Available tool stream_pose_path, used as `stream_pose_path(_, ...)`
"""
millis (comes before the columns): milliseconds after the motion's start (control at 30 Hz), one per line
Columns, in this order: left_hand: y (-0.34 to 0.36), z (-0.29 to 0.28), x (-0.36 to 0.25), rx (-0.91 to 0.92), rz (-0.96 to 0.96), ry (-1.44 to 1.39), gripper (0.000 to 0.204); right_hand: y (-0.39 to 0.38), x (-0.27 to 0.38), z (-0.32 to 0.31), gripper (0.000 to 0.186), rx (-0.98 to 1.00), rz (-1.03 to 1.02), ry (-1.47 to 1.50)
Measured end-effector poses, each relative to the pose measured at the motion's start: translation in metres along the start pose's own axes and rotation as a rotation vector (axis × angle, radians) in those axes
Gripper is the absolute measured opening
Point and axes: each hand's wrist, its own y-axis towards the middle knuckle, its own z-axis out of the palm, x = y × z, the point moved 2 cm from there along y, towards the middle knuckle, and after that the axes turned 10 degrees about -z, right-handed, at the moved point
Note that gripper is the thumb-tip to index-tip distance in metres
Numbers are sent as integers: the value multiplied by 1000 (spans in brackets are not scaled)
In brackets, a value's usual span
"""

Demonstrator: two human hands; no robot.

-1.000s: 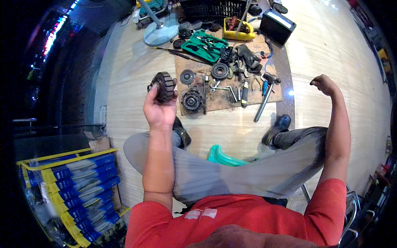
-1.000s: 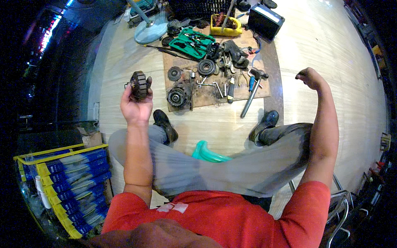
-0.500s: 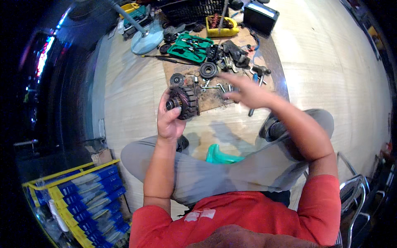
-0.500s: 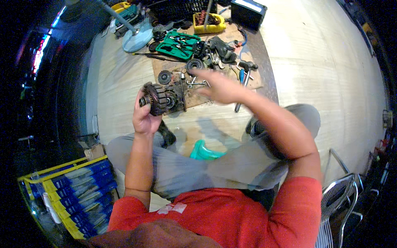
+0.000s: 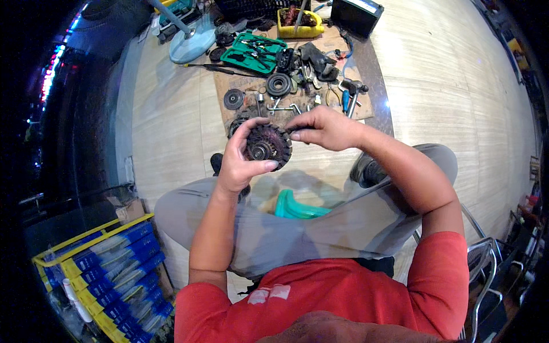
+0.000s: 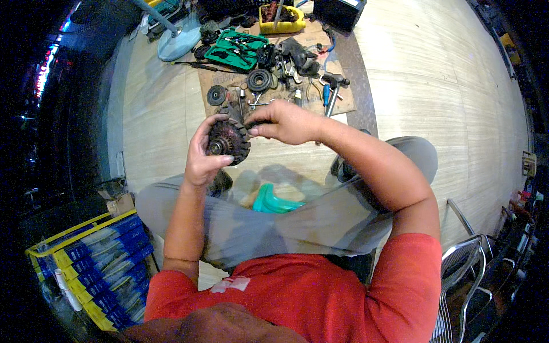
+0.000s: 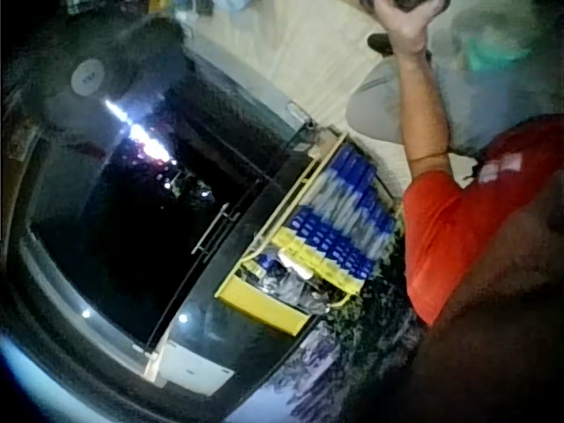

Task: The person uses pliers and a screwdriver to disassemble a mechanical motor assembly, prying off small components and manipulating internal wire connections.

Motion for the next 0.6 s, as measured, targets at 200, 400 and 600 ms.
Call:
stream_pose_path(200, -3, 1, -2, 56, -16, 216, 81, 4, -9, -9, 22, 23, -4, 19)
stream_pose_path(400, -3, 4, -3, -8, -35, 222, 79, 0, -1, -18, 23, -62, -5, 13)
stream_pose_path(600, 5, -6, 11, -279, -2, 96, 73, -3, 23, -29, 22, -18, -125, -43)
